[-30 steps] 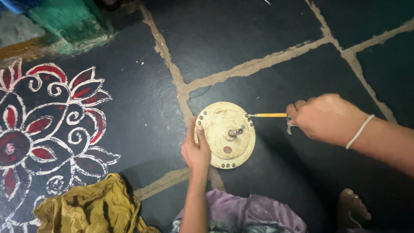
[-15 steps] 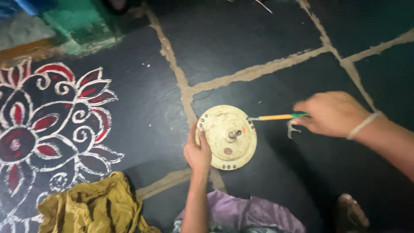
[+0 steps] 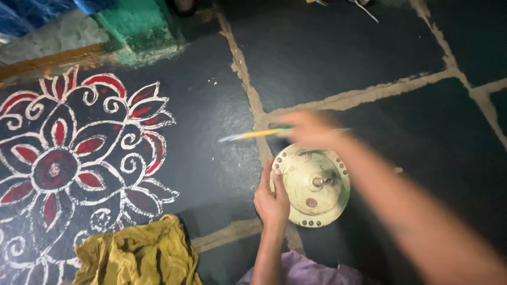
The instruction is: The person sits on the floor and uses a screwdriver to remove screws from a circular electrical fixture. They then use a fork to adjust the central socket and wires, and finally insert a small white plastic piece into the socket.
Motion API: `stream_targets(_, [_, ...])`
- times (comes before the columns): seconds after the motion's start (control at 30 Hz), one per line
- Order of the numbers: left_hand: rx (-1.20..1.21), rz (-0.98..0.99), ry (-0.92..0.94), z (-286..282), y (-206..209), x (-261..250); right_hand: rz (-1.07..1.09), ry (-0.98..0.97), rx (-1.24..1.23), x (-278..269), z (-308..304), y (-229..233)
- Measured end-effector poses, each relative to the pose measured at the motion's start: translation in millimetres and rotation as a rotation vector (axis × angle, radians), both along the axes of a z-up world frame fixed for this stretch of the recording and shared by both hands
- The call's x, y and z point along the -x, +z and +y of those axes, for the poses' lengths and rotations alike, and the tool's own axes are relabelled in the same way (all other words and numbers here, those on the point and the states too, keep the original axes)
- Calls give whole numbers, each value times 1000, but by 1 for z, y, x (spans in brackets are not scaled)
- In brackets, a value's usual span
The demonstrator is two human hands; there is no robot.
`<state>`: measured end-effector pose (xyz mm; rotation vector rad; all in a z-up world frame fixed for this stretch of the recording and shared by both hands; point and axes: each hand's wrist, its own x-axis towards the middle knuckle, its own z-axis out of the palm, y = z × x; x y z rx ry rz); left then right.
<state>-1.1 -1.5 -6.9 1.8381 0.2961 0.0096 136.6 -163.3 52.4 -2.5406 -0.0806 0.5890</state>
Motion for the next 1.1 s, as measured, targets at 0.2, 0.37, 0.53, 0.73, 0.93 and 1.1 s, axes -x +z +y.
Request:
stream_targets(0.2, [115, -140, -108, 2, -16, 3, -158, 548, -253, 3, 263, 10])
stream_targets(0.37, [322, -50, -63, -4, -21, -2, -405, 696, -232, 68, 211, 57])
stream_targets(0.53, [115, 109, -14, 5, -20, -4, -457, 377, -79, 114, 60, 70])
stream_targets(0.73, [777, 265, 72, 6, -17, -11, -330, -248, -272, 192, -54, 47])
stream_targets(0.93, [950, 214, -46, -1, 3, -5, -71, -727, -595, 220, -73, -16])
stream_targets(1.1, [762, 38, -175, -36, 46, 16, -65, -811, -1095, 194, -94, -39])
